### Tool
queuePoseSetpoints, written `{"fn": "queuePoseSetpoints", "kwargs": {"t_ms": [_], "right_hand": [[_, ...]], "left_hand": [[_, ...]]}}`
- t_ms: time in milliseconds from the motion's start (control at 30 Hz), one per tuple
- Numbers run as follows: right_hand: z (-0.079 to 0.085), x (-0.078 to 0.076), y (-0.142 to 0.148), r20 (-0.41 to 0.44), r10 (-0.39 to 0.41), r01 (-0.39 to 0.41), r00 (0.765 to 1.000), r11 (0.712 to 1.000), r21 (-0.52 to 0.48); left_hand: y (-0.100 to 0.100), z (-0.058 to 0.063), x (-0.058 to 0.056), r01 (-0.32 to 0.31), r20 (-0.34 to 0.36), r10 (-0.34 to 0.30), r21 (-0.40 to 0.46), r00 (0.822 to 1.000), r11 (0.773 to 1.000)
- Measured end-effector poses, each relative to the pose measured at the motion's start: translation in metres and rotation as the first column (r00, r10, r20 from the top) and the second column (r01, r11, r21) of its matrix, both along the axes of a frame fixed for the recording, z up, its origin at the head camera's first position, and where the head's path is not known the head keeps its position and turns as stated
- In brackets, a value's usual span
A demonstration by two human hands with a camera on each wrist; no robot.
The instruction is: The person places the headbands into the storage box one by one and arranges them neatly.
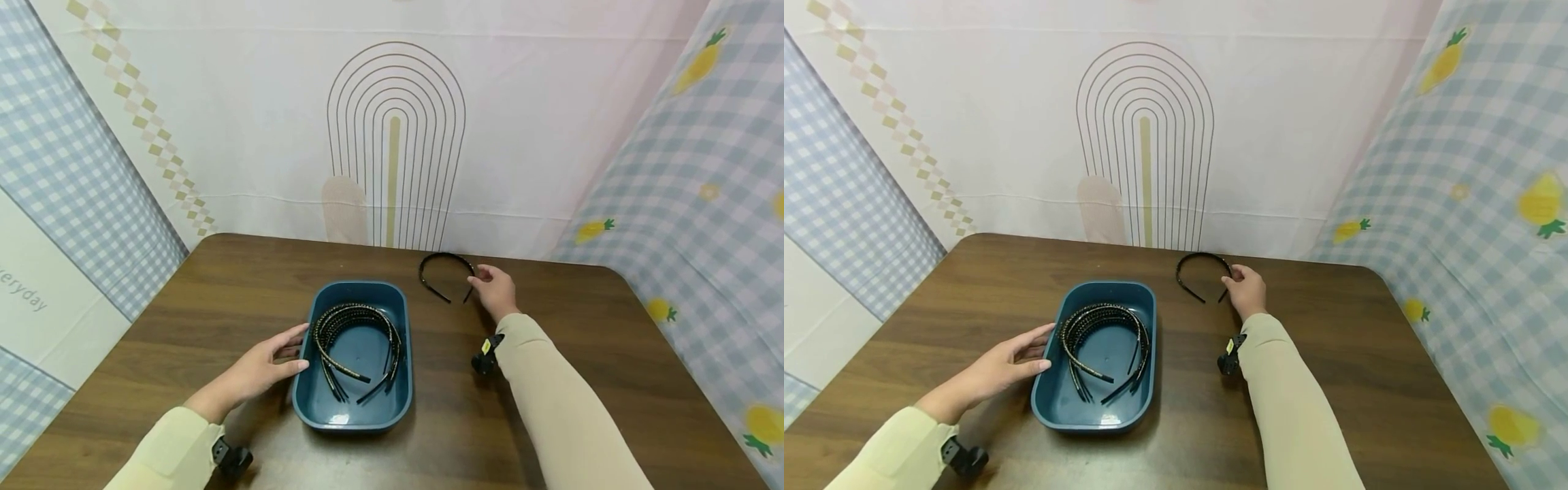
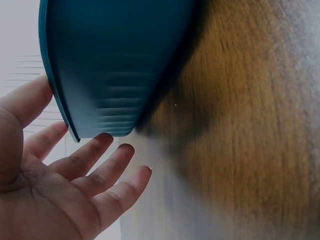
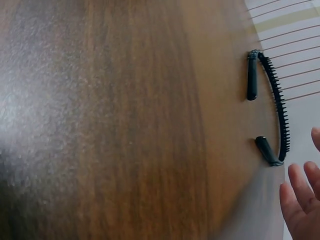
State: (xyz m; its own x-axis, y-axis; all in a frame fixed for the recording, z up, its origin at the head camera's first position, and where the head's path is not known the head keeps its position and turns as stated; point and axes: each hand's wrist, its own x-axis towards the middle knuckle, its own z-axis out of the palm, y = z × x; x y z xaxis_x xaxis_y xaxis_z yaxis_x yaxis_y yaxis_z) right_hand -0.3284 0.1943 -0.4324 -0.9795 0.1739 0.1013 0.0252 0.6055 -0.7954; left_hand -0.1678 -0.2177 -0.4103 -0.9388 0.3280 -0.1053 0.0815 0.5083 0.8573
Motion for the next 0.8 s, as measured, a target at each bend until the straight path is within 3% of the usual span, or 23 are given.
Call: {"fn": "queuePoseSetpoints", "kwargs": {"t_ms": [800], "right_hand": [[-0.0092, -0.0062, -0.0081, 0.141, 0.055, -0.084, 0.989, 0.975, 0.207]], "left_hand": [[-0.0021, -0.0029, -0.0022, 0.029, -0.015, -0.029, 0.015, 0.999, 0.999]]}}
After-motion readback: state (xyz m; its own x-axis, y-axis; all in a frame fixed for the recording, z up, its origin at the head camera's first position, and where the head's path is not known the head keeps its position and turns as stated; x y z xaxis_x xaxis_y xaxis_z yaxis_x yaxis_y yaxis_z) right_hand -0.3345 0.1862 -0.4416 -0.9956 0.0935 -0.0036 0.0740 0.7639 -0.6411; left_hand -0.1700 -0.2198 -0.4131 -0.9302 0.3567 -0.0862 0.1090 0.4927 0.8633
